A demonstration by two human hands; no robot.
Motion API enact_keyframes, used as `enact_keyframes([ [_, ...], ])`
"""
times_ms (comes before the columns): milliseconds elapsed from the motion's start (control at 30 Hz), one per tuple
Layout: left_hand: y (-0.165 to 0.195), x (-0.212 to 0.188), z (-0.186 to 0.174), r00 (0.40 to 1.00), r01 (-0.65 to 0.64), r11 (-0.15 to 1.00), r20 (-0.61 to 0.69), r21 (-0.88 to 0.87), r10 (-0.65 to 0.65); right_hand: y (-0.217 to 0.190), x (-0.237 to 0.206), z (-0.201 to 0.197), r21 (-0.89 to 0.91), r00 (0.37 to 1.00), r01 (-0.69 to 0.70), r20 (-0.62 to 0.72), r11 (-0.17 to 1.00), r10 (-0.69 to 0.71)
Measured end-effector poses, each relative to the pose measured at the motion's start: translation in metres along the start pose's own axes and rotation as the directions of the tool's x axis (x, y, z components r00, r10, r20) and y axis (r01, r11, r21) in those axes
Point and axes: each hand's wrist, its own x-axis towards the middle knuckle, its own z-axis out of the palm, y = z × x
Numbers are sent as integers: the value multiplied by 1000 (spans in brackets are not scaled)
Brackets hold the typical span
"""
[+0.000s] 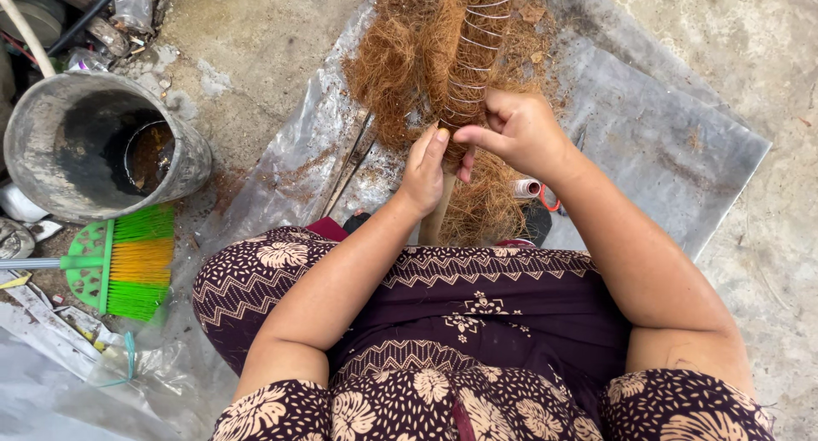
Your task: The person sits on a plastic sheet and wraps a bundle of brown fibrous material around a wooden dowel. They secure the bundle by repeatedly tying white string around it at regular intervals, forming a tightly bound cylindrical shape.
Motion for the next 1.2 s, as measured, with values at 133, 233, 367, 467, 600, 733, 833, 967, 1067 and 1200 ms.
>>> enact_keyframes([
  [133, -1, -1, -1, 999, 38, 999, 8, -28, -38, -5, -1, -4, 34, 1000, 7, 4, 999, -7],
  [233, 1, -1, -3, 997, 40, 998, 66, -50, -36, -6, -1, -8, 78, 999, -13, 33, 997, 10],
  [367, 9, 4, -7, 984, 160, 977, 96, -143, -148, -1, -3, -7, 103, 1000, -21, 5, 994, 21],
  [467, 17, 11, -10, 964, 241, 962, 146, -130, -222, 2, 0, -1, 53, 999, -21, -31, 998, 23],
  [600, 26, 17, -21, 936, 273, 962, 236, -23, -260, 7, -12, 11, 160, 992, -127, -5, 979, 129],
  [733, 31, 35, -57, 980, 185, 880, -148, 437, -133, 16, -37, 19, 5, 974, -217, -67, 976, 217],
  [833, 23, 49, -86, 866, 340, 871, -479, 355, -144, 22, -54, 21, 27, 966, -224, -128, 974, 226],
  [967, -9, 42, -97, 748, 561, 732, -617, 387, -246, 19, -88, 32, 0, 935, -254, -257, 967, 245],
  [1067, -40, 33, -96, 711, 702, 380, -621, 602, -330, 19, -115, 38, 69, 880, -308, -357, 949, 312],
  [1200, -69, 44, -97, 793, 593, 253, -608, 764, -23, 41, -116, 23, 168, 816, -393, -390, 904, 427],
])
